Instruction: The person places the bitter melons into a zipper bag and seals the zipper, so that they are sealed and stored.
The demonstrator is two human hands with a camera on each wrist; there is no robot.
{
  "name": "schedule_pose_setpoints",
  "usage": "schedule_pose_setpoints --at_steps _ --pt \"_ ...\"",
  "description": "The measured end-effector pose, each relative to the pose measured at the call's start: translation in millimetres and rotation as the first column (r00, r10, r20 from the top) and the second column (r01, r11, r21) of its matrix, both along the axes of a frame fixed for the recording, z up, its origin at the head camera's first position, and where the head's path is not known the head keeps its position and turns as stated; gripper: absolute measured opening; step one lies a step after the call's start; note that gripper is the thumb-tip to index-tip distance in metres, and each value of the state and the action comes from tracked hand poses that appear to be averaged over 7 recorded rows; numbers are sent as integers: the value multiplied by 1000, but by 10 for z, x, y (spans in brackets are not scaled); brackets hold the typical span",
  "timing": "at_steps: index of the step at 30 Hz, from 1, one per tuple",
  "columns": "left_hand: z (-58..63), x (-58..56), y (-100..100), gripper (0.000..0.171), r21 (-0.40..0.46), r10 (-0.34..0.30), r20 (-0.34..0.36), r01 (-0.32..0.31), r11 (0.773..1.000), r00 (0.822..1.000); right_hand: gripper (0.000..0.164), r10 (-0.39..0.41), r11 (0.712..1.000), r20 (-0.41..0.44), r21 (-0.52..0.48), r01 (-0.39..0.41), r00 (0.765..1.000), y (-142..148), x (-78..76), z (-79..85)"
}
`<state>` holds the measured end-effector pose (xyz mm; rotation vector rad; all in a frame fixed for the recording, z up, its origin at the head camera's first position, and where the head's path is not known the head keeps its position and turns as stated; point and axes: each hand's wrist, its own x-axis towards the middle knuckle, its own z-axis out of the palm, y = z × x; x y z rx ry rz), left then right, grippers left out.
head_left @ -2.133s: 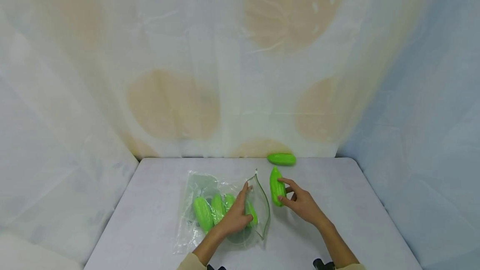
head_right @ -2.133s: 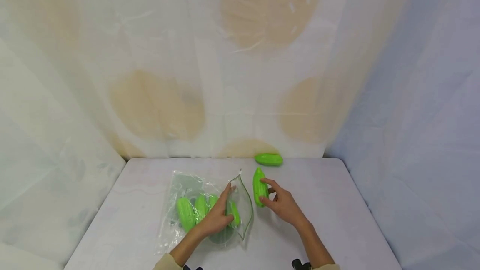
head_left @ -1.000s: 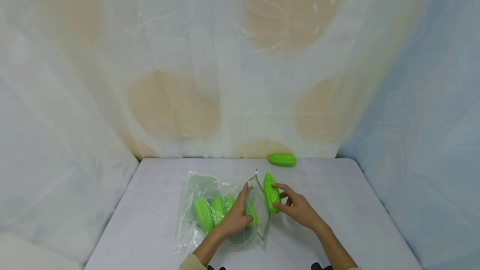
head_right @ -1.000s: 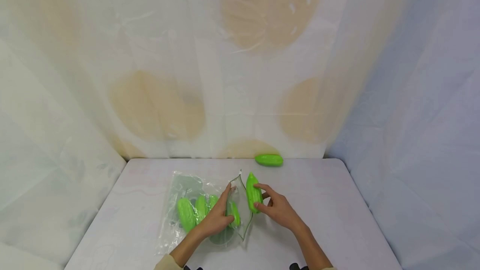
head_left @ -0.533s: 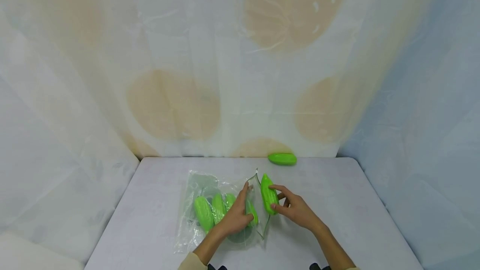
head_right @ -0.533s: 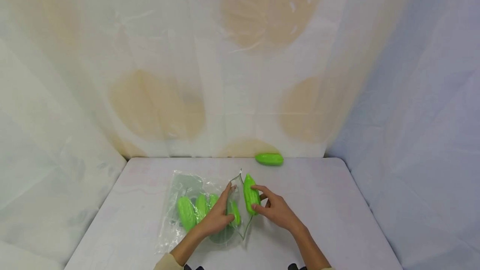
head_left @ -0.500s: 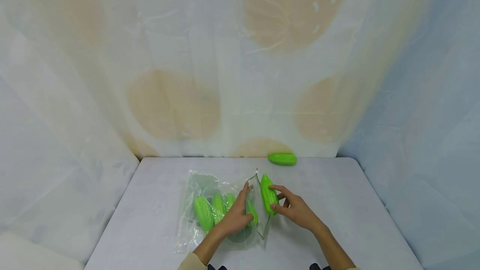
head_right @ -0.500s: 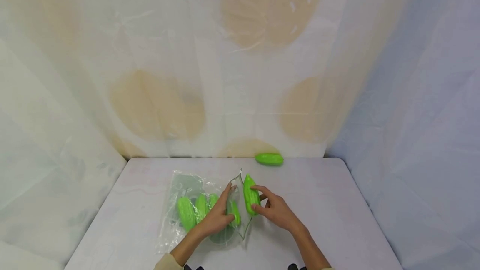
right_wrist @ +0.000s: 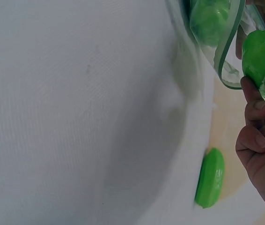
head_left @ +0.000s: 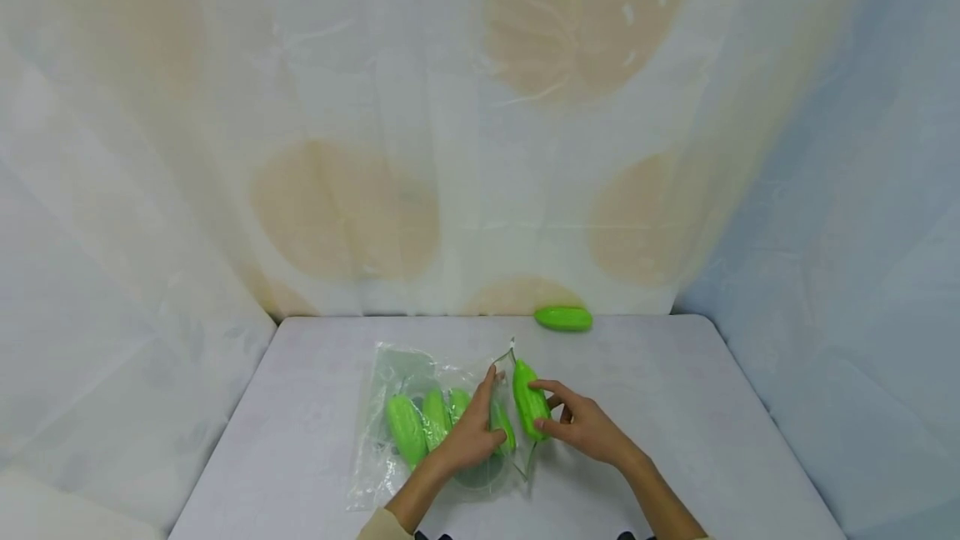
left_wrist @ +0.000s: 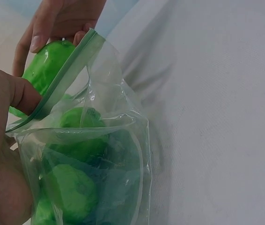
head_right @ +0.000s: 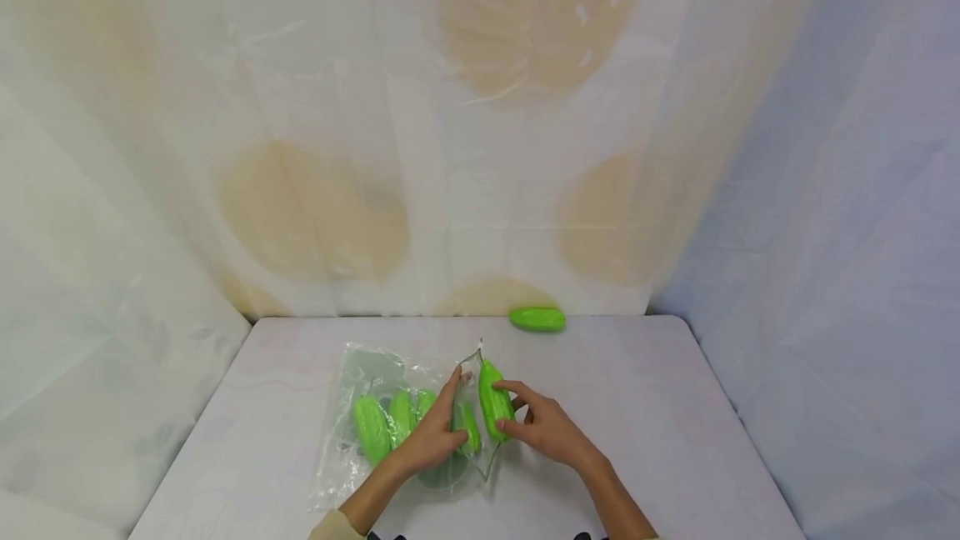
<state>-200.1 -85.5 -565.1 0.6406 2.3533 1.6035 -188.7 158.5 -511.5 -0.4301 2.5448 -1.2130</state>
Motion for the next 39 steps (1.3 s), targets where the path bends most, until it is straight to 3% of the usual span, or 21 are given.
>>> schedule_pose_setpoints --at_steps 23,39 --pt "-22 7 4 106 -11 -1 -9 1 1000 1000 58 49 999 57 15 -50 997 -53 27 -60" --pt "-23 -11 5 107 -25 -6 -40 5 1000 999 59 71 995 27 66 -73 997 -90 2 -90"
